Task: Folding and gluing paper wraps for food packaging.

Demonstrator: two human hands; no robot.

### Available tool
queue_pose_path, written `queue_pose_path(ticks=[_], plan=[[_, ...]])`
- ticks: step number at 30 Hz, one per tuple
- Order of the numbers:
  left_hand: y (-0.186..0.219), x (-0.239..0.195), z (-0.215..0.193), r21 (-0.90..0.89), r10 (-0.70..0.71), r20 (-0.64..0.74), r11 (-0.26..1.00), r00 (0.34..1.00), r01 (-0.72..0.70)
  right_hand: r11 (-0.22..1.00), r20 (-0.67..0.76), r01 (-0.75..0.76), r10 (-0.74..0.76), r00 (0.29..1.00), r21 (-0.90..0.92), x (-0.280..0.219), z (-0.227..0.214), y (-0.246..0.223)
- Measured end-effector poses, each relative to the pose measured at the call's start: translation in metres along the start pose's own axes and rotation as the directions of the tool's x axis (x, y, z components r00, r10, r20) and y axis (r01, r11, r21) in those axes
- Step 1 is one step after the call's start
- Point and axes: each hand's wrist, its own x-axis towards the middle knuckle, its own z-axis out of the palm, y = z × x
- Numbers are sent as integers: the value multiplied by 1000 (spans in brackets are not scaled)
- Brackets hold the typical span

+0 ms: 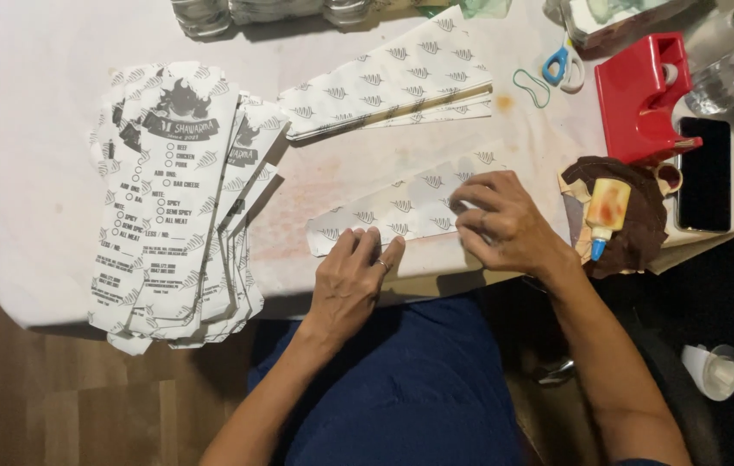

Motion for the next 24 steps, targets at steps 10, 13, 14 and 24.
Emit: queue_pose_path(ticks=[10,13,14,24], plan=[[-9,-13,7,-47,-54,11,997,999,54,946,354,-314,320,879,-75,-7,-24,28],[-9,-13,4,30,-74,-65,997,995,76,909,435,-386,415,799,-159,-13,-28,40],[-8,-14,3,53,-94,-83,994,992,99,906,447,-390,422,789,-166,-14,-27,41],[38,72,97,10,-207,-26,978,978,207,903,479,-391,428,766,-181,-16,-25,44]])
